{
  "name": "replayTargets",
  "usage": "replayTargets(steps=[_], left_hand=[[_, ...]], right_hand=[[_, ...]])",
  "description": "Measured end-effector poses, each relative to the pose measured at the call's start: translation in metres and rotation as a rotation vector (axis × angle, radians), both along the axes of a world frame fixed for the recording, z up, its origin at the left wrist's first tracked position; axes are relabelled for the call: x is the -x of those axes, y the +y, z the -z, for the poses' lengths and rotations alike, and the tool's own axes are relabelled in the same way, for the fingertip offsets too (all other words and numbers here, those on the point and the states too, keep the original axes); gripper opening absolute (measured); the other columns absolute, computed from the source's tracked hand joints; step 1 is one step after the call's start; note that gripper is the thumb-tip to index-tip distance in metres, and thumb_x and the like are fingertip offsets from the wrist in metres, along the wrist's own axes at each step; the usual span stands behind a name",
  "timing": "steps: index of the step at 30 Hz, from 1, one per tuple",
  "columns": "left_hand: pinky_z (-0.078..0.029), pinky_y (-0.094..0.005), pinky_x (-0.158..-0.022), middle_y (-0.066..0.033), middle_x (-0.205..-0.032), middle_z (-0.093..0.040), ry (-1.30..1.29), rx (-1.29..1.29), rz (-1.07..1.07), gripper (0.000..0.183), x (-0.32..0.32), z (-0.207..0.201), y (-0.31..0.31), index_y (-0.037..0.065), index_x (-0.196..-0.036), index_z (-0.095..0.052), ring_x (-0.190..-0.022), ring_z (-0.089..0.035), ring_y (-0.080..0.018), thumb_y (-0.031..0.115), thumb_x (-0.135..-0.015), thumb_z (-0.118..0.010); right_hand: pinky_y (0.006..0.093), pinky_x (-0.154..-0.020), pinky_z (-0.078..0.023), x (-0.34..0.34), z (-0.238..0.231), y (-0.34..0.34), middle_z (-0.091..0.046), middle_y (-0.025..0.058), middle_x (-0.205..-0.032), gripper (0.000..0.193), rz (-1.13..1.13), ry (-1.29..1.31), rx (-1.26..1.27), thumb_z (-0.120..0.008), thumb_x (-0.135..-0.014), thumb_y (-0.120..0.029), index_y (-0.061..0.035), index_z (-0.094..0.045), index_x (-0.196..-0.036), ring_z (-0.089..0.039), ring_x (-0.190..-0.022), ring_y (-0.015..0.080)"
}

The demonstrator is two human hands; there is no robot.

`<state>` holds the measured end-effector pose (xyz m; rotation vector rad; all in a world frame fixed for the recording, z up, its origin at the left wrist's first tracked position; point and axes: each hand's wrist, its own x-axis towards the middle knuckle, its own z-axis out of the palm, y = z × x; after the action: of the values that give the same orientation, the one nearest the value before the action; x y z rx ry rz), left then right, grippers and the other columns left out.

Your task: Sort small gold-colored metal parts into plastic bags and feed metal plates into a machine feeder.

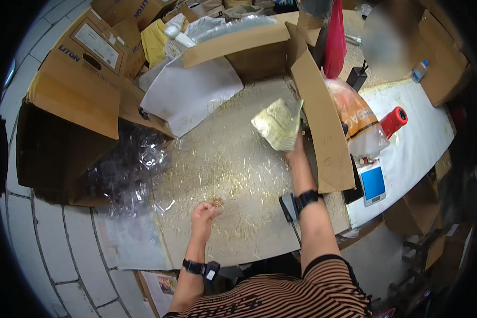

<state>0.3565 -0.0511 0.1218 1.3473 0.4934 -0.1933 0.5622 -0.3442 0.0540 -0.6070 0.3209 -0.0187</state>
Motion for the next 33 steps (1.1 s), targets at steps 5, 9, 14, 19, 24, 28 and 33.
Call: replayTargets(steps=[5,9,14,19,24,28,33], left_hand=[[-0.047,-0.0327,-0.085,-0.0187,-0.115,-0.056,-0.105,0.270,-0.075,0.011,0.028,-0.004,0.016,0.004,-0.066,-0.052,-0.102,-0.057,-0.0243,-0.003,-0.073,-0.057],[-0.047,-0.0368,-0.086,-0.0171,-0.117,-0.056,0.020,-0.057,0.013,0.005,0.054,0.019,0.039,0.003,-0.072,-0.054,-0.102,-0.057,-0.0257,0.005,-0.076,-0.057],[-0.046,-0.0261,-0.073,-0.0121,-0.111,-0.059,-0.122,-0.529,-0.210,0.019,0.076,0.051,0.088,0.005,-0.099,-0.059,-0.092,-0.057,-0.0165,0.009,-0.081,-0.057],[-0.045,-0.0241,-0.068,-0.0063,-0.104,-0.057,-0.093,-0.426,-0.131,0.020,0.077,0.040,0.058,0.005,-0.101,-0.058,-0.086,-0.055,-0.0127,0.007,-0.082,-0.055],[-0.047,-0.0253,-0.067,-0.0053,-0.104,-0.055,-0.071,-0.319,0.012,0.022,0.112,0.038,0.038,0.003,-0.103,-0.056,-0.084,-0.056,-0.0141,0.005,-0.082,-0.054],[-0.049,-0.0271,-0.068,-0.0085,-0.107,-0.056,-0.032,-0.364,0.113,0.020,0.130,0.031,0.026,0.001,-0.103,-0.056,-0.091,-0.059,-0.0194,0.005,-0.083,-0.054],[-0.050,-0.0274,-0.065,-0.0112,-0.098,-0.059,-0.077,-0.338,0.154,0.018,0.153,0.015,0.034,-0.001,-0.098,-0.055,-0.079,-0.062,-0.0212,0.003,-0.081,-0.050]], right_hand=[[0.0402,-0.084,-0.049,0.036,0.038,0.006,-0.058,0.0163,-0.110,0.049,-0.003,0.328,-0.086,-0.031,-0.096,-0.044,-0.0042,-0.047,-0.121,-0.059,-0.096,0.0272],[0.0367,-0.077,-0.049,0.138,0.007,-0.007,-0.062,0.0142,-0.099,0.040,-0.125,0.335,0.240,-0.037,-0.097,-0.035,-0.0010,-0.051,-0.112,-0.059,-0.093,0.0223],[0.0418,-0.087,-0.046,0.233,-0.030,-0.038,-0.060,0.0191,-0.104,0.050,0.039,-0.030,1.653,-0.042,-0.068,0.007,0.0006,-0.048,-0.118,-0.057,-0.097,0.0366],[0.0459,-0.108,-0.022,0.293,0.008,-0.090,-0.035,0.0198,-0.139,0.062,0.228,0.248,2.059,-0.044,-0.068,0.005,0.0019,-0.039,-0.130,-0.029,-0.131,0.0359],[0.0448,-0.111,-0.017,0.285,0.011,0.005,-0.026,0.0211,-0.144,0.058,-0.156,0.263,1.899,-0.048,-0.084,-0.011,0.0011,-0.029,-0.137,-0.023,-0.135,0.0344],[0.0358,-0.109,-0.025,0.301,0.000,0.035,-0.033,0.0207,-0.141,0.053,-0.054,-0.183,1.607,-0.047,-0.085,-0.010,0.0005,-0.033,-0.135,-0.031,-0.131,0.0339],[0.0375,-0.097,-0.039,0.374,-0.017,-0.024,-0.046,0.0177,-0.129,0.039,0.035,0.029,1.539,-0.048,-0.088,-0.013,-0.0036,-0.045,-0.126,-0.046,-0.117,0.0340]])
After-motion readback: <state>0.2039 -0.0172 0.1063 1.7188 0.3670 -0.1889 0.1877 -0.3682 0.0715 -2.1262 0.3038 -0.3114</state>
